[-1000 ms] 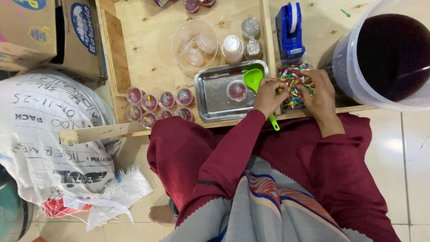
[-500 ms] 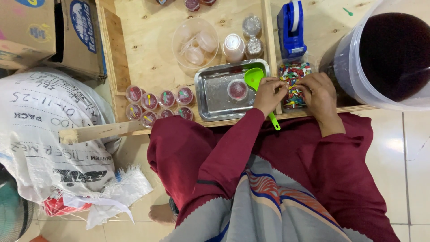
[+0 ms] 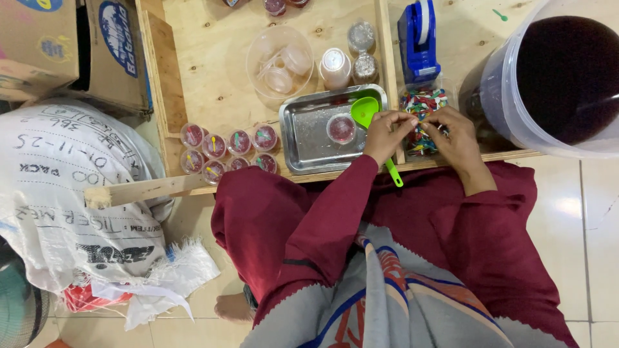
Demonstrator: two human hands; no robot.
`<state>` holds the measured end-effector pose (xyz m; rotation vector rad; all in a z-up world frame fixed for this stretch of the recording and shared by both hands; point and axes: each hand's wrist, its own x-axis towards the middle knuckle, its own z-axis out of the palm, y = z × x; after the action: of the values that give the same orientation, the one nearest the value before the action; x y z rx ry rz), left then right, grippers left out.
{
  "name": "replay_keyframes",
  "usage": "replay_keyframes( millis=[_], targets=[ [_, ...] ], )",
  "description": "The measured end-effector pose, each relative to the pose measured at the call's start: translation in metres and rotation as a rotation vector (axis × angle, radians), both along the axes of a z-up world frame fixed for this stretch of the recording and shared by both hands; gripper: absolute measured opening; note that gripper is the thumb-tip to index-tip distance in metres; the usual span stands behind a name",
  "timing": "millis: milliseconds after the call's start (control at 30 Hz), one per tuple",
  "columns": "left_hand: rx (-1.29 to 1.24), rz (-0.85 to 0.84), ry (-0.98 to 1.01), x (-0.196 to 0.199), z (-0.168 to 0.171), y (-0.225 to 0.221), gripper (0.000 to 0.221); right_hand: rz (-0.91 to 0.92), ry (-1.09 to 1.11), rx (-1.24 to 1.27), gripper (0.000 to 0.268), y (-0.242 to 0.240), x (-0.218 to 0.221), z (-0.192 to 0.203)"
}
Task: The person scoops a dark liquid from a large container into a small plastic cup, adds small colorful items into the cup, and then places the cup onto a metal tray.
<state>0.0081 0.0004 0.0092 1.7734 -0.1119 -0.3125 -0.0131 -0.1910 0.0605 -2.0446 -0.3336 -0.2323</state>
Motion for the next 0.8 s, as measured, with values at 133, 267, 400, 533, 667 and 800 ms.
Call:
replay_keyframes(
  millis=[133,267,400,533,667,800],
  targets=[
    [0.009,0.021,0.011,0.004,0.004,-0.002,0.025,-0.045,0.037,0.028,0.008,0.001,0.0,-0.004],
    [0.0,0.05,0.027,0.003,-0.001,-0.005,0.026,-0.082,0.081,0.077,0.014,-0.006,0.001,-0.015],
    [-0.019,0.077,0.029,0.002,-0.004,-0.008,0.028,-0.116,0.146,0.12,0.013,-0.006,-0.001,-0.016],
    [-0.023,0.07,-0.002,0.0,-0.007,-0.007,0.027,-0.125,0.226,0.101,0.011,-0.005,-0.001,-0.011],
    [0.003,0.069,-0.014,0.0,-0.015,-0.009,0.025,-0.142,0.361,0.143,0.009,-0.002,-0.003,-0.004],
    [-0.023,0.08,-0.02,0.0,-0.008,-0.009,0.026,-0.153,0.471,0.174,0.009,-0.001,-0.004,0.004]
  ],
)
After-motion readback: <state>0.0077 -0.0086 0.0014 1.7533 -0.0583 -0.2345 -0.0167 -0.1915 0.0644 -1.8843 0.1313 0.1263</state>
